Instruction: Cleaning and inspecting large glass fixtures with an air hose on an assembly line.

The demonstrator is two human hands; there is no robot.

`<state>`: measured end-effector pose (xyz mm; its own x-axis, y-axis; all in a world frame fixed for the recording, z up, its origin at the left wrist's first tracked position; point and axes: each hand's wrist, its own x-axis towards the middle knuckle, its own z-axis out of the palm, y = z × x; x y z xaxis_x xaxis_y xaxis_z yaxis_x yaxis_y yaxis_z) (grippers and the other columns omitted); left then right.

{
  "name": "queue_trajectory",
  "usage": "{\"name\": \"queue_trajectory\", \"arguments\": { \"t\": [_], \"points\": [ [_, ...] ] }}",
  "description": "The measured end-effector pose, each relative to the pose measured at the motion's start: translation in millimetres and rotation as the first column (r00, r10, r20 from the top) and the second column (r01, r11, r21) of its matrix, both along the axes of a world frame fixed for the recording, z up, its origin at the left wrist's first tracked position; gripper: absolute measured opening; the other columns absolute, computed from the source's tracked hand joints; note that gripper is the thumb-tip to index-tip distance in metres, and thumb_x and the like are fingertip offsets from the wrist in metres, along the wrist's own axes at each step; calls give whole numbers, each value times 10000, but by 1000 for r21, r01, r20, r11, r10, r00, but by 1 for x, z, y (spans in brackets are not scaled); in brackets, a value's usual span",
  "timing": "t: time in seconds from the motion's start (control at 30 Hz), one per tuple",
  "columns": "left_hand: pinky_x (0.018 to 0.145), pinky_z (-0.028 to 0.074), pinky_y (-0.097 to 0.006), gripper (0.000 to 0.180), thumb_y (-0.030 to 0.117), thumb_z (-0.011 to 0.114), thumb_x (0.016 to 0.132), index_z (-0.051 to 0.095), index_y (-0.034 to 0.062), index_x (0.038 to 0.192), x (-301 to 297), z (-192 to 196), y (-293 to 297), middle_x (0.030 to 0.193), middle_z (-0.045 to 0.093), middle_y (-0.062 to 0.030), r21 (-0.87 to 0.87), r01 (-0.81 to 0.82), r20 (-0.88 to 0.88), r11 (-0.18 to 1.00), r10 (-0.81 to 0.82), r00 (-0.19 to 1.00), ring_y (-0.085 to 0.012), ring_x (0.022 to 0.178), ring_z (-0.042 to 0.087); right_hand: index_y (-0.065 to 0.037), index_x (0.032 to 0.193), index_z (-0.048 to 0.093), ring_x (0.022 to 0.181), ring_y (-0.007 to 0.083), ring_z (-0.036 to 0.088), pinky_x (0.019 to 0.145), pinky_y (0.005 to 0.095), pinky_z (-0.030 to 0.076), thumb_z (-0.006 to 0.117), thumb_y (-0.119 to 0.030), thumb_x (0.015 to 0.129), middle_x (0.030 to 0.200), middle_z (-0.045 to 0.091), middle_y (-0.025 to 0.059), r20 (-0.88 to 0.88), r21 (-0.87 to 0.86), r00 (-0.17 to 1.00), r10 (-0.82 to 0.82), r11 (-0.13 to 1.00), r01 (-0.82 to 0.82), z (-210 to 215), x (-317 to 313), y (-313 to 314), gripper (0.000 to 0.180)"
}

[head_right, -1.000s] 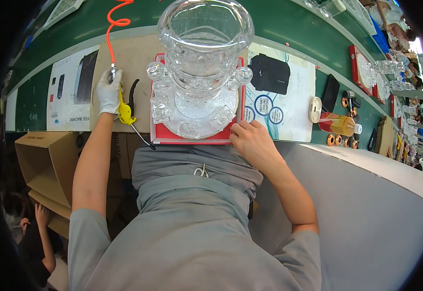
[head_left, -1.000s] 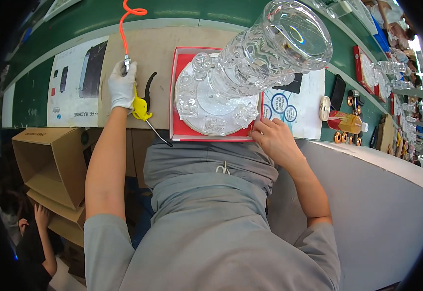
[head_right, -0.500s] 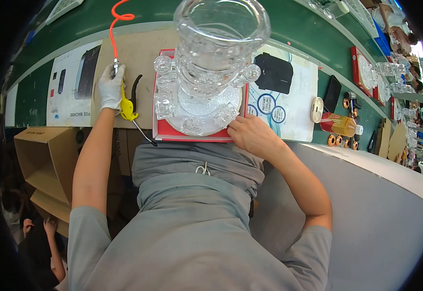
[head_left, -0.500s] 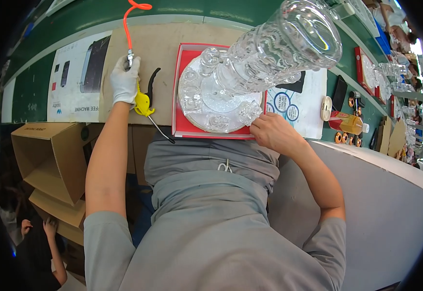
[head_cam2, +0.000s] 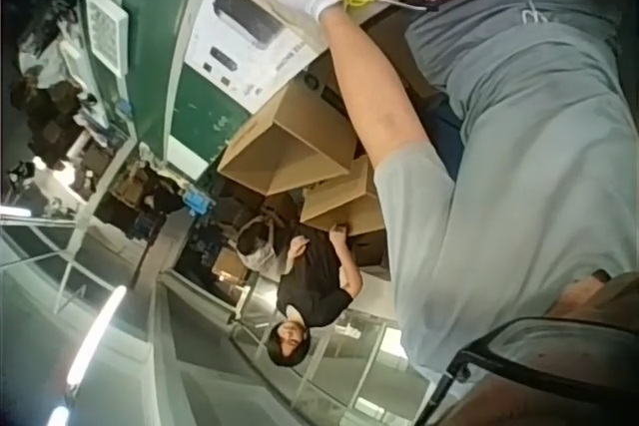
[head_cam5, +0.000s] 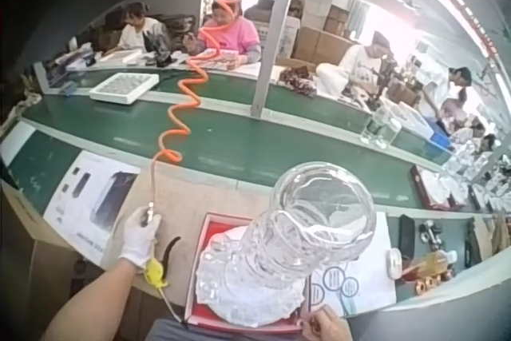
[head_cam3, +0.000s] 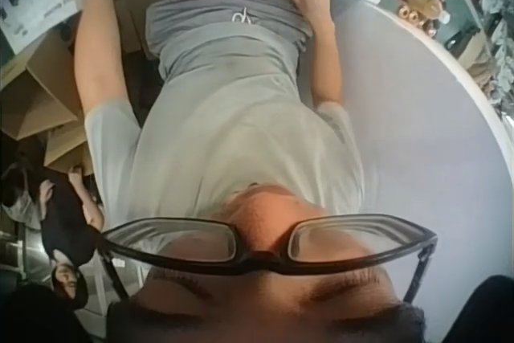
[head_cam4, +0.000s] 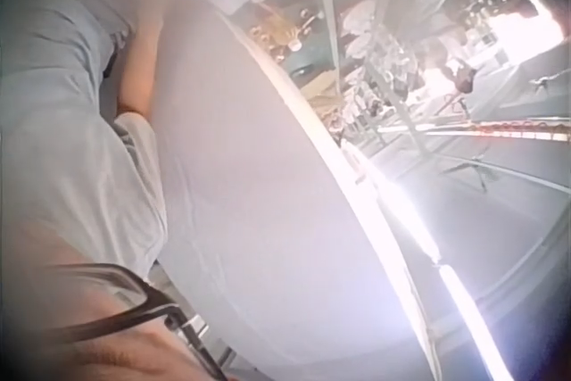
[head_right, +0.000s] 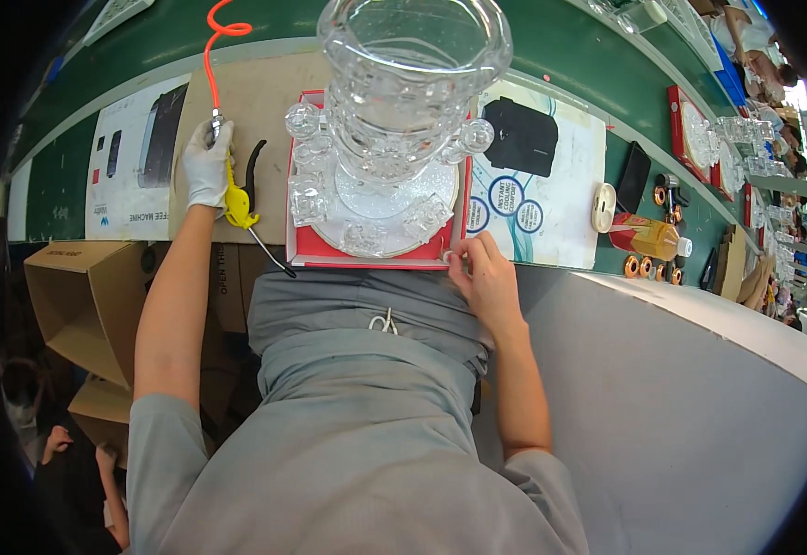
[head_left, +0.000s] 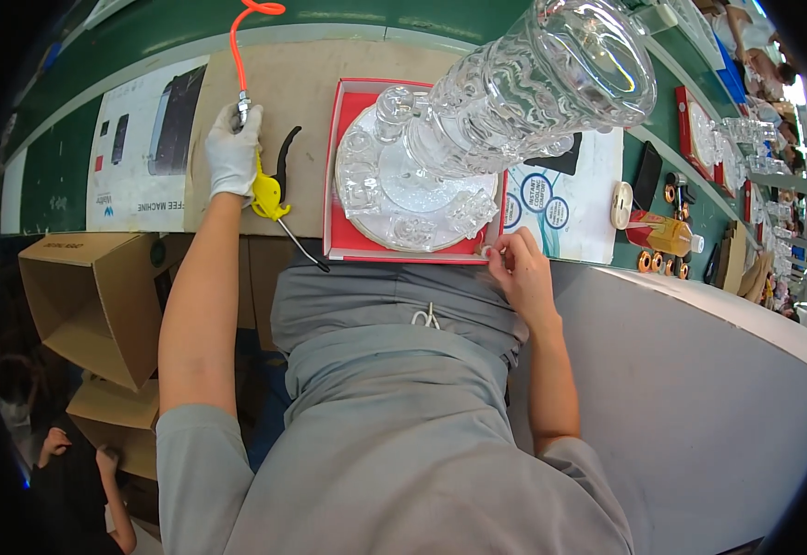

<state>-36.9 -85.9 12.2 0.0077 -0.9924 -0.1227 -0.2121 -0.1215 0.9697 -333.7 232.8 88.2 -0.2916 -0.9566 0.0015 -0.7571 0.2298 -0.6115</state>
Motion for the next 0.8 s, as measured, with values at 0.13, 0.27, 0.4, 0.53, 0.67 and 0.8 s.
{"name": "queue_trajectory", "arguments": {
  "t": [0.13,0.27,0.4,0.53,0.67,0.8],
  "points": [
    [423,357,-214,249,218,708,889,612,43,1036,-1,-3,0,663,534,29,-30,-3,-32,1000,2,999,-45,484,450,-14,859,560,611,130,493,566,271,426,659,-1,842,791,485,52,64,-83,976,-209,973,214,-4,2,11,102],
    [421,359,-213,243,217,707,891,609,45,1033,1,-5,-3,662,538,25,-38,4,-24,999,-5,1000,-47,483,453,-5,868,535,662,93,470,587,244,409,593,8,899,795,477,32,181,-131,934,-308,933,334,-5,-7,19,67],
    [437,364,-224,249,223,708,881,610,27,1000,3,-5,-1,679,545,29,-16,9,-11,1000,-10,1000,-45,494,452,-16,896,486,695,85,468,622,234,416,504,-17,962,790,482,22,280,-12,889,-363,924,382,-5,-22,38,69],
    [434,358,-222,245,221,708,881,609,30,999,1,-1,-1,671,542,28,-26,4,-26,1000,-5,1000,-46,491,453,-5,876,475,646,138,445,608,257,412,500,-30,952,784,448,64,263,62,881,-393,918,391,-12,-38,68,84],
    [431,349,-221,238,213,705,886,603,36,1008,-1,0,1,675,545,29,-23,0,-24,1000,-1,1000,-44,490,449,-11,837,473,669,121,475,628,267,430,473,-56,970,757,476,58,166,56,905,-393,920,389,-16,-43,94,141],
    [427,342,-218,229,203,704,890,598,41,1013,1,-2,1,670,541,31,-11,5,-56,1000,-6,998,-43,486,442,-2,817,476,651,128,484,598,276,431,508,-68,958,763,478,72,90,102,896,-435,899,426,-17,-38,118,159]
  ]
}}
